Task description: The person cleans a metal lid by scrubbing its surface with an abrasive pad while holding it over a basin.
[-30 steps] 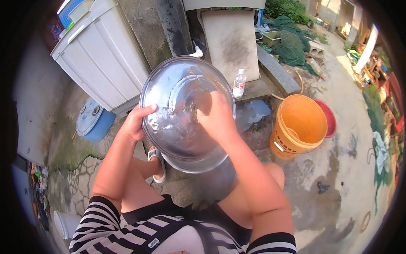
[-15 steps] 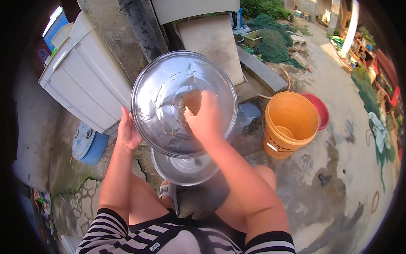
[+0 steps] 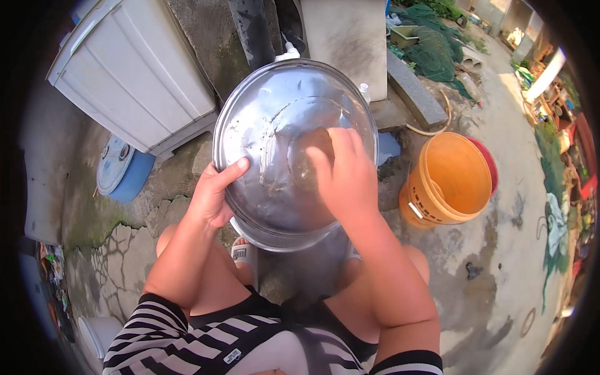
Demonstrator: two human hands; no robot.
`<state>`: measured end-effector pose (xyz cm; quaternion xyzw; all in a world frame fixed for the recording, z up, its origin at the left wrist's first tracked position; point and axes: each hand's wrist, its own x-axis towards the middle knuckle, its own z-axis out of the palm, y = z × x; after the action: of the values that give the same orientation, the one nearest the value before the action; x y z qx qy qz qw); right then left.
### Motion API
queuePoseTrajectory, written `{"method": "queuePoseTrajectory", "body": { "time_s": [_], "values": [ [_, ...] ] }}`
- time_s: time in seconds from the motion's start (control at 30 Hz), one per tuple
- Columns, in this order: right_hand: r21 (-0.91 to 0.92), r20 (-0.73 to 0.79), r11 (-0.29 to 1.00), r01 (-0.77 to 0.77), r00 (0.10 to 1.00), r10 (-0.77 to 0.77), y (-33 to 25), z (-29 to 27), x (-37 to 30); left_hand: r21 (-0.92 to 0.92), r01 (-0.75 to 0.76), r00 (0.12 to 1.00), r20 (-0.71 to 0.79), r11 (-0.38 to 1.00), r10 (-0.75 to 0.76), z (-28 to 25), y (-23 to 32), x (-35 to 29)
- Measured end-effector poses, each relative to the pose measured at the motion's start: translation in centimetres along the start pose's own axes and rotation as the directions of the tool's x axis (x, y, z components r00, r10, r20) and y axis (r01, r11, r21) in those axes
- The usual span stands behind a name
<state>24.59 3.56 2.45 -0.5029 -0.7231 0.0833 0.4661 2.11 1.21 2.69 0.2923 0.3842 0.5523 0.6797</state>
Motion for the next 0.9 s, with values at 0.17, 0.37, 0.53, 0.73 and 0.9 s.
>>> {"method": "queuePoseTrajectory", "body": {
  "time_s": [0.17,0.37,0.53,0.73,0.9],
  "values": [
    [0.076,0.126,0.995,-0.067,0.99,0.057,0.7,1.2,-0.1,0.038,0.01,0.998,-0.057,0.999,-0.008,-0.4,-0.2,-0.2],
    [0.12,0.187,0.987,-0.108,0.979,0.085,4.4,5.0,-1.0,0.225,-0.239,0.921,-0.257,0.945,0.294,-2.1,2.1,1.3],
    [-0.461,0.796,0.872,-0.167,0.357,0.489,11.1,8.8,-7.7,0.405,-0.334,0.858,-0.244,0.851,0.453,-2.7,3.6,0.5],
    [-0.6,0.762,0.8,0.021,0.319,0.563,19.4,17.0,-15.0,0.39,-0.299,0.865,-0.273,0.871,0.42,-3.8,4.5,-0.7],
    [-0.706,0.619,0.699,-0.117,0.379,0.689,21.3,23.1,-18.0,0.445,-0.172,0.874,-0.344,0.879,0.345,-4.1,5.0,-1.7]
  ]
}}
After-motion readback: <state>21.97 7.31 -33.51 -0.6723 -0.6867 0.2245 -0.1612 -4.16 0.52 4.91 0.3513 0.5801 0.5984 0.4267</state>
